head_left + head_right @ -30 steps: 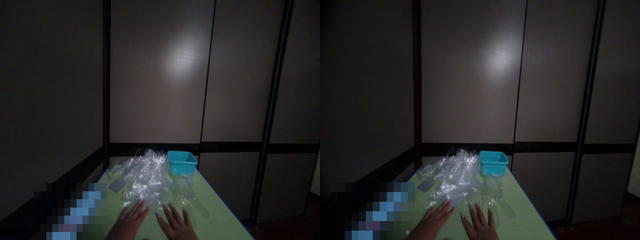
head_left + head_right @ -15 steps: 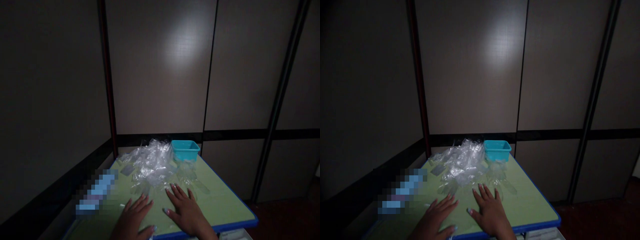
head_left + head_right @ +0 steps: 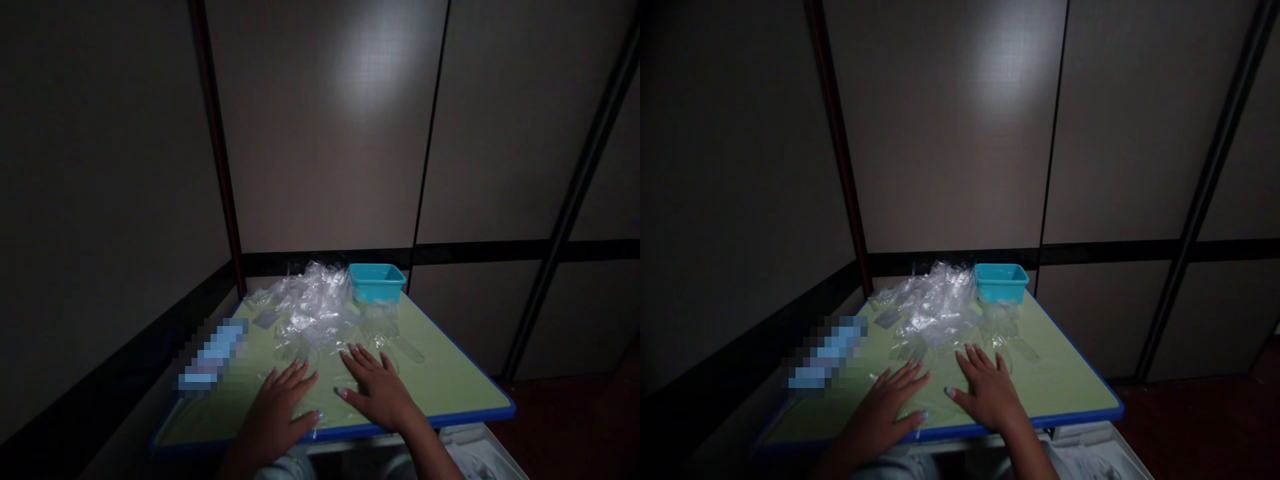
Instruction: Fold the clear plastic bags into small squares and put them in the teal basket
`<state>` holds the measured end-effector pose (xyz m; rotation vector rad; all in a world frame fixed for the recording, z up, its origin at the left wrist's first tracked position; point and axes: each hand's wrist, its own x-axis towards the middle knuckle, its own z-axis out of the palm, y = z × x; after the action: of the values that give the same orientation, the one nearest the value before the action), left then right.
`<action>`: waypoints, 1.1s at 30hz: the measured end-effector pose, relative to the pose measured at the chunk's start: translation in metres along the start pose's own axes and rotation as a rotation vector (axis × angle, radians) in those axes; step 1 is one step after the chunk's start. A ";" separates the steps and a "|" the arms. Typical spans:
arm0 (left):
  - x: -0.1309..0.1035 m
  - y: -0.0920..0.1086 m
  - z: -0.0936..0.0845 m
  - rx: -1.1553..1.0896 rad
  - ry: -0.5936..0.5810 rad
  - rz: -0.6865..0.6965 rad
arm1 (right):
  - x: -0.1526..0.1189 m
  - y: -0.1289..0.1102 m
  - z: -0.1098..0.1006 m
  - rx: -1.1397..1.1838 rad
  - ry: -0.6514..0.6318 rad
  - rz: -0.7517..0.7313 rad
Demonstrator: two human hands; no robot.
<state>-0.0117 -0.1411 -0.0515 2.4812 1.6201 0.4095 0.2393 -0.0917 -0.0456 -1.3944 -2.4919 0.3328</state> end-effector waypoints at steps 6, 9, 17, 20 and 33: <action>0.002 -0.001 0.001 0.016 -0.010 -0.007 | 0.002 0.003 0.003 0.007 0.018 -0.016; 0.003 -0.002 0.002 0.022 -0.025 -0.005 | 0.002 0.002 0.004 0.022 0.051 -0.021; 0.014 -0.010 0.001 0.048 -0.016 -0.023 | -0.016 0.007 -0.002 0.107 0.204 -0.075; 0.013 -0.019 0.002 0.101 0.104 0.002 | -0.019 0.010 -0.001 0.133 0.208 -0.136; -0.011 -0.063 0.070 0.113 0.037 0.172 | -0.018 -0.003 -0.013 0.116 -0.024 -0.201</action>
<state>-0.0497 -0.1242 -0.1368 2.7245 1.4865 0.3979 0.2505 -0.1074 -0.0344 -1.0913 -2.5592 0.4455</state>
